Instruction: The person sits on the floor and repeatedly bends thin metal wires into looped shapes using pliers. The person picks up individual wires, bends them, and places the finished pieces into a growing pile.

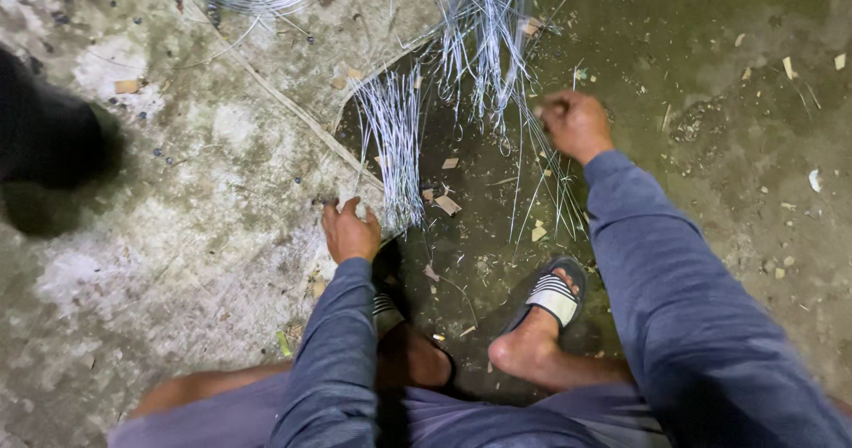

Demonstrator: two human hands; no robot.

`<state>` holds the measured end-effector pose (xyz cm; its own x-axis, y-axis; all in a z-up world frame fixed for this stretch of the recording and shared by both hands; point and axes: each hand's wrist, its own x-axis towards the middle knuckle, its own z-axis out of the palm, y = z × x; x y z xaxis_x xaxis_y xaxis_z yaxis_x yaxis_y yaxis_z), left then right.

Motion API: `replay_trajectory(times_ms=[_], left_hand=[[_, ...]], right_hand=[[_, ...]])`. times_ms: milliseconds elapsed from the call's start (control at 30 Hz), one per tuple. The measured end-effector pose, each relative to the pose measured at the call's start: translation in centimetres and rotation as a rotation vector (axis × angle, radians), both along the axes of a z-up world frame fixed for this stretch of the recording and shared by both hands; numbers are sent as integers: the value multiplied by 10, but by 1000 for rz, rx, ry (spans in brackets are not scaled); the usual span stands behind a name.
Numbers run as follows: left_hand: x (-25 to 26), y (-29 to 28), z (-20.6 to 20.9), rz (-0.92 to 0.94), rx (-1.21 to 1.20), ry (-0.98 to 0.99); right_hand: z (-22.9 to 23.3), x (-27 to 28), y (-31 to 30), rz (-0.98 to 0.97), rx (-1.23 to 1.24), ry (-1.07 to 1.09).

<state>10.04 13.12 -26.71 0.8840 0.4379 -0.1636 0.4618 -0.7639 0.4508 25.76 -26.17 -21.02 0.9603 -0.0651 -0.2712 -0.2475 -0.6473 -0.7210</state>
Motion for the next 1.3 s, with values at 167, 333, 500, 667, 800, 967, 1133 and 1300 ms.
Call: replay_trajectory(times_ms=[167, 333, 500, 667, 800, 967, 1133, 1300], left_hand=[[4, 11, -20, -123, -1, 103], [0, 17, -33, -65, -97, 32], [2, 30, -49, -66, -96, 90], [-4, 34, -55, 6, -299, 3], [-1, 28, -37, 9, -192, -82], [3, 23, 2, 55, -84, -72], [20, 22, 59, 73, 25, 10], [43, 38, 152, -90, 162, 301]], right_hand=[[-44, -78, 2, 500, -468, 134], [-55, -166, 31, 360, -316, 551], [-41, -190, 58, -83, 99, 544], [-28, -196, 63, -64, 47, 531], [-33, -206, 57, -115, 109, 608], [-60, -231, 39, -135, 351, 592], [-77, -248, 17, -34, 371, 650], [-48, -257, 7, 347, -94, 456]])
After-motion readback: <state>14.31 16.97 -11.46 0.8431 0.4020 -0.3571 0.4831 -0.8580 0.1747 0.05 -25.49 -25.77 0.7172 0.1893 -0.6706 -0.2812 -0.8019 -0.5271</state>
